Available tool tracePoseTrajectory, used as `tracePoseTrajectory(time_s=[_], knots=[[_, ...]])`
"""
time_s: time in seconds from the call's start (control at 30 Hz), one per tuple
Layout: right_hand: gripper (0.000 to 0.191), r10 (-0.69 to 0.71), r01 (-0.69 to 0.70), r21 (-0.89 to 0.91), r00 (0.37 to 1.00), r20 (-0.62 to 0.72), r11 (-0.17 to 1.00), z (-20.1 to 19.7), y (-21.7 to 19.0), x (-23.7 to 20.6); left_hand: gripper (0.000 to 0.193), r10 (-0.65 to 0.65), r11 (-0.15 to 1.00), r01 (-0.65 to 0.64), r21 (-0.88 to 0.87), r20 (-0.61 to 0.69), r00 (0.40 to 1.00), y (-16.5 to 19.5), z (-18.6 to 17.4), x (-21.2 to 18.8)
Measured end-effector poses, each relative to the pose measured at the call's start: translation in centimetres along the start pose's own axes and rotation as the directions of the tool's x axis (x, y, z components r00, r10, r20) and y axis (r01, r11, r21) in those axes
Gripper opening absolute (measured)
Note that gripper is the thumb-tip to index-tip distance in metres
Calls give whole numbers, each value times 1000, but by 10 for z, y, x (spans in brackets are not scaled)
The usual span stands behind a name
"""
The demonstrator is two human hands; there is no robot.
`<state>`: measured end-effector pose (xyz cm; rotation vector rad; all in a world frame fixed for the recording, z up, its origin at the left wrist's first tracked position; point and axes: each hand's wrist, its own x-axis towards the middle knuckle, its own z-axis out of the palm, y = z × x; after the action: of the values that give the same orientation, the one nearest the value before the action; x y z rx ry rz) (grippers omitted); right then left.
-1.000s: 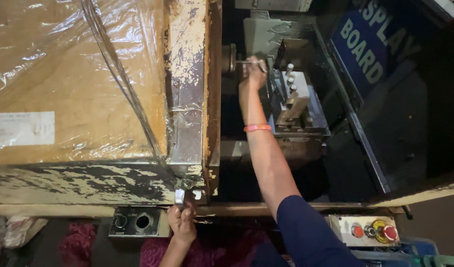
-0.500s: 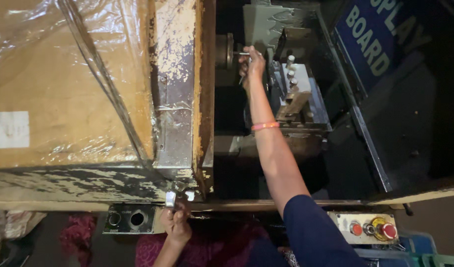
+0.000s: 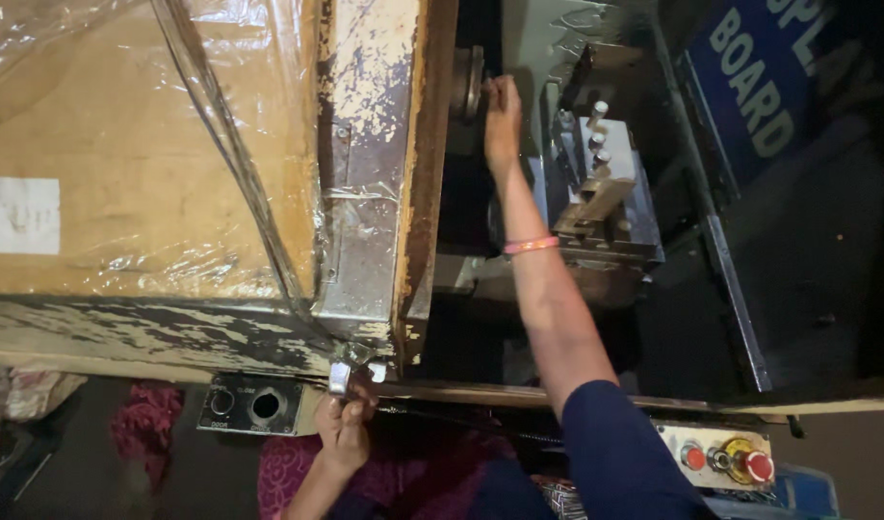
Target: The person repeatedly places a plastic-wrapped cardboard package on a machine, opens a side compartment, inserts a metal staple, and closes the compartment. This cycle is performed multiple times with the same package.
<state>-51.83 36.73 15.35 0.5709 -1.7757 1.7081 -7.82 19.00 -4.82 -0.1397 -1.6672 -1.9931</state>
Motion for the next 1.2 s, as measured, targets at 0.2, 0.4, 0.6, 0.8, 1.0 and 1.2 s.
tracePoseTrajectory(time_s=[0.2, 0.4, 0.6, 0.8, 1.0, 1.2], knots=[[28, 90, -70, -116, 980, 178, 991, -5, 17, -7, 26, -25, 778, 10, 628, 16, 1000, 75, -46, 24], [35, 5, -39, 91, 940, 342, 995, 0, 40, -7, 28, -112, 299, 184, 936, -157, 981, 134, -167, 59], [33, 64, -169, 221, 907, 416, 960, 4, 56, -15, 34, -365, -214, -58, 975, -24, 931, 96, -220, 59], [30, 530, -537, -85, 772, 352, 839, -2, 39, -1, 20, -565, -82, -204, 976, 123, 816, 59, -249, 74], [36, 521, -526, -78, 793, 316, 847, -4, 22, 12, 30, -846, 62, 49, 997, 27, 532, 35, -237, 116], [29, 671, -693, -68, 663, 331, 718, 0, -7, 22, 56, -902, 83, 962, 261, -390, 184, 49, -220, 96]])
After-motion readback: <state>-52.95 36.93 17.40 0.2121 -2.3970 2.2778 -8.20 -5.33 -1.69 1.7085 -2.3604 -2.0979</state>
